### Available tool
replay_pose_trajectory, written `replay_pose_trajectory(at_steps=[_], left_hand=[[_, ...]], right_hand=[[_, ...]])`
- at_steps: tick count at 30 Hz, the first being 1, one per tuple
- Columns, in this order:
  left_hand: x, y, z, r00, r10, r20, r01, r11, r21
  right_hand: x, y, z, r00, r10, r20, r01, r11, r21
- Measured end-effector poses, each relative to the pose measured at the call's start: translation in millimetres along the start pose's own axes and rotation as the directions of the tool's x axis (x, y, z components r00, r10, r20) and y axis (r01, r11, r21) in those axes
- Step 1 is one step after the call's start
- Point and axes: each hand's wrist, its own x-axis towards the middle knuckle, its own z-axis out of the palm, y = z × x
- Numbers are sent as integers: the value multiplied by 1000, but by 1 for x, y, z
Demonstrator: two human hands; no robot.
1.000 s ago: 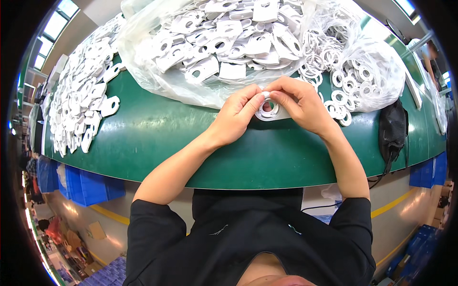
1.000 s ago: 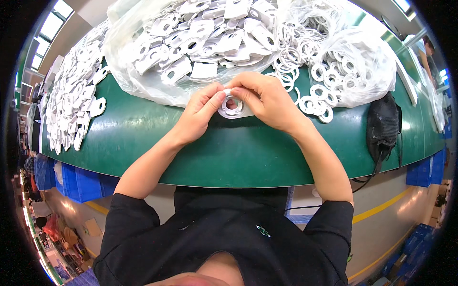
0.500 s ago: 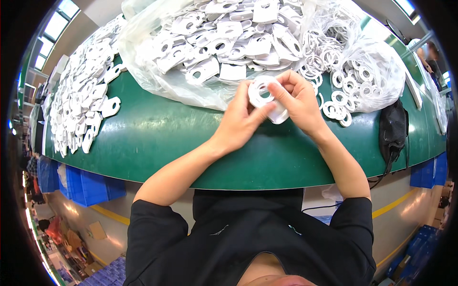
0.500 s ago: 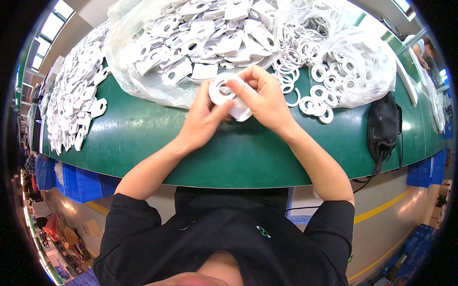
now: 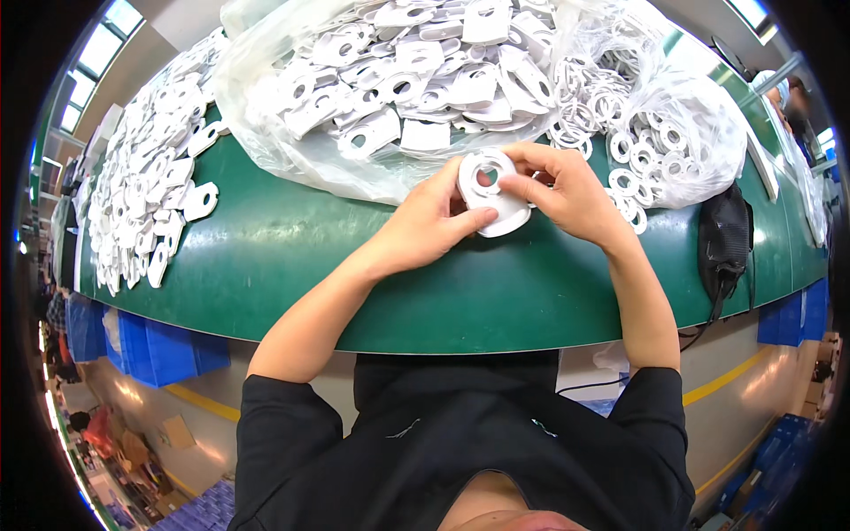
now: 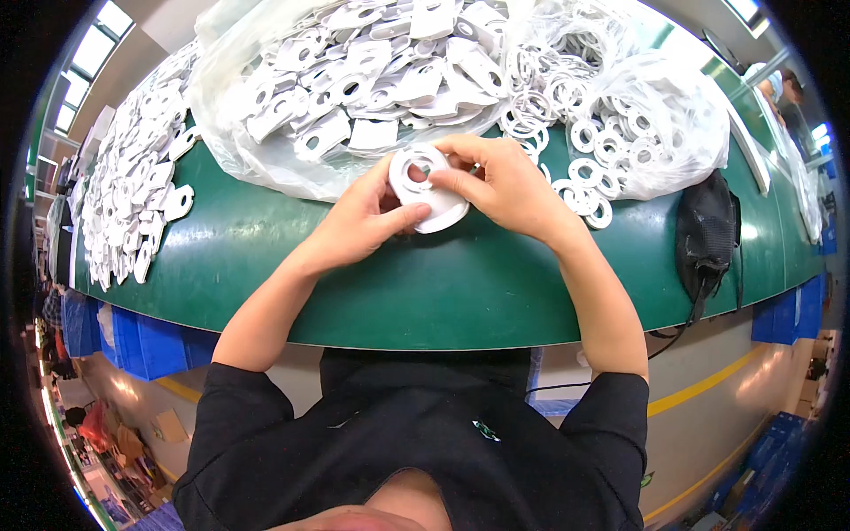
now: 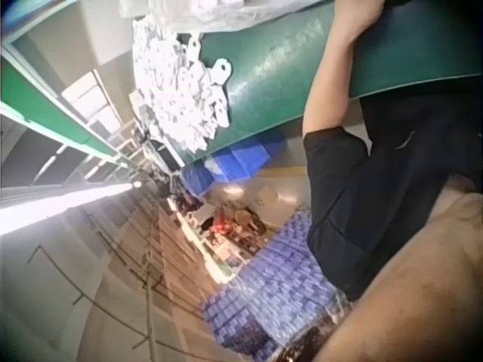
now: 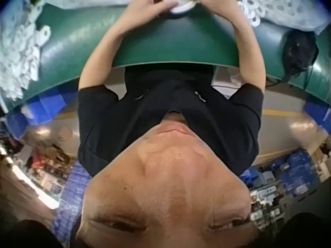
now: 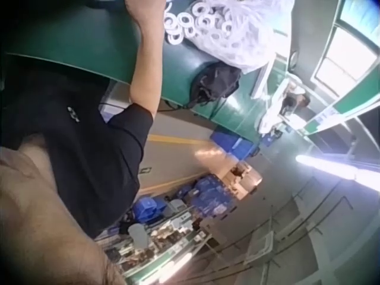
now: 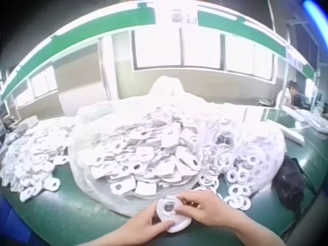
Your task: Assembling small white plastic components at a workbench.
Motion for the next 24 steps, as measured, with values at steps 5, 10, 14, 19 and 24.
replay_pose_trajectory(at_steps=[5, 10, 14, 19, 24], left_hand=[[-1, 23, -28, 964, -226, 140, 235, 971, -52], [7, 37, -147, 861, 7, -508, -62, 994, -92], [4, 72, -277, 510, 234, -828, -565, 816, -118], [-8, 38, -337, 461, 202, -864, -242, 965, 96], [19, 22, -228, 765, 340, -547, 227, 652, 723]], right_hand=[[3, 8, -10, 989, -122, -81, 86, 933, -349], [-3, 12, -65, 838, -142, -526, -276, 722, -635], [-22, 38, -102, 810, -105, -577, -473, 464, -749], [-21, 56, -100, 869, -121, -481, -397, 412, -820], [-19, 41, -94, 814, 11, -581, -511, 490, -707]])
